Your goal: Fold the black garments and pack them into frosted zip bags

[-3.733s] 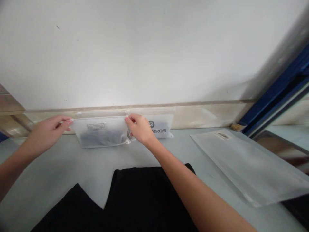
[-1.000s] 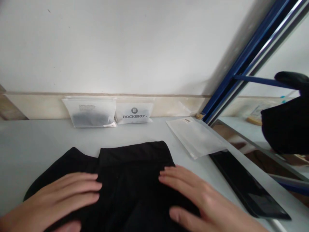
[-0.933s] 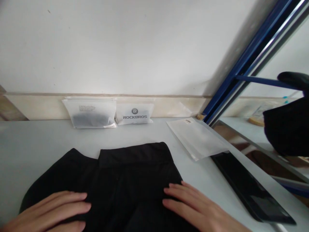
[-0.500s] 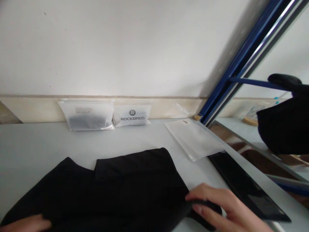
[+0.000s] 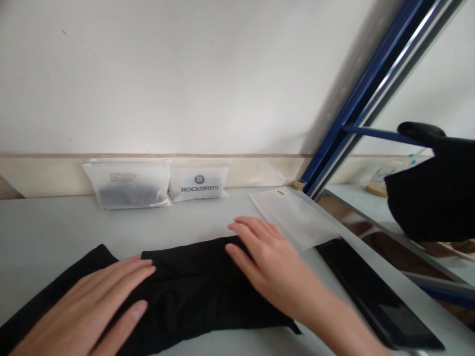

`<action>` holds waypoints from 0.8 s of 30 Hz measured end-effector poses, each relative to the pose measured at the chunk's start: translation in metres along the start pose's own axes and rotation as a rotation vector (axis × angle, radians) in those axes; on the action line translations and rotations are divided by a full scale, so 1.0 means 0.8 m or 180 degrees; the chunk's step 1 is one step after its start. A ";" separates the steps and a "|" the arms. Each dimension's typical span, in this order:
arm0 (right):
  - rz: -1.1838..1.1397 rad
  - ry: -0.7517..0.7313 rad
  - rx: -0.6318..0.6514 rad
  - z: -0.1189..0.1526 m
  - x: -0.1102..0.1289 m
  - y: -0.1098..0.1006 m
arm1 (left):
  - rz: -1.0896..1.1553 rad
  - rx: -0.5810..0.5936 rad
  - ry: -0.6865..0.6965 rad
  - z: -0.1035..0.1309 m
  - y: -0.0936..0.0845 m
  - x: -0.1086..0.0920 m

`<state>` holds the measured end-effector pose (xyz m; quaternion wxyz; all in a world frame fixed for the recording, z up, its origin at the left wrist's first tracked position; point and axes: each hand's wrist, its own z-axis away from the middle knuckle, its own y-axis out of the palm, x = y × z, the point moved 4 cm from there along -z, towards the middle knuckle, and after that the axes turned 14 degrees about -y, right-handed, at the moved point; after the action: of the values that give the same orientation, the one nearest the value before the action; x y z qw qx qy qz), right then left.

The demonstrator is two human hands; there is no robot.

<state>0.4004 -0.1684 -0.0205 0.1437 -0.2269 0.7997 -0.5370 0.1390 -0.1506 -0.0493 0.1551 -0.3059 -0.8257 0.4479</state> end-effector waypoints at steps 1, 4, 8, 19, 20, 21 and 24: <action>-0.0052 -0.0246 0.0250 -0.014 0.011 0.013 | -0.0093 0.0122 0.0101 -0.015 0.010 -0.018; -0.0313 -0.0654 0.0925 -0.045 0.027 0.059 | -0.0298 0.0636 -0.0106 -0.044 0.049 -0.039; -0.0549 -0.0513 0.1129 -0.048 0.015 0.090 | -0.0080 0.1273 -0.0333 -0.040 0.087 -0.022; -0.0740 -0.0352 0.1203 -0.038 -0.005 0.089 | 0.0113 0.1911 -0.0705 -0.039 0.087 0.021; -0.0729 -0.0334 0.1202 -0.038 -0.009 0.089 | 0.0056 0.1885 -0.0767 -0.039 0.088 0.027; -0.0718 -0.0329 0.1206 -0.037 -0.012 0.089 | 0.0015 0.1856 -0.0792 -0.038 0.090 0.032; -0.0723 -0.0366 0.1211 -0.036 -0.020 0.090 | -0.0007 0.1710 -0.0777 -0.035 0.095 0.037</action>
<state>0.3854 -0.1139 -0.0764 0.1679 -0.3146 0.6437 -0.6771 0.1591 -0.0827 -0.0978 0.1305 -0.1968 -0.6905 0.6837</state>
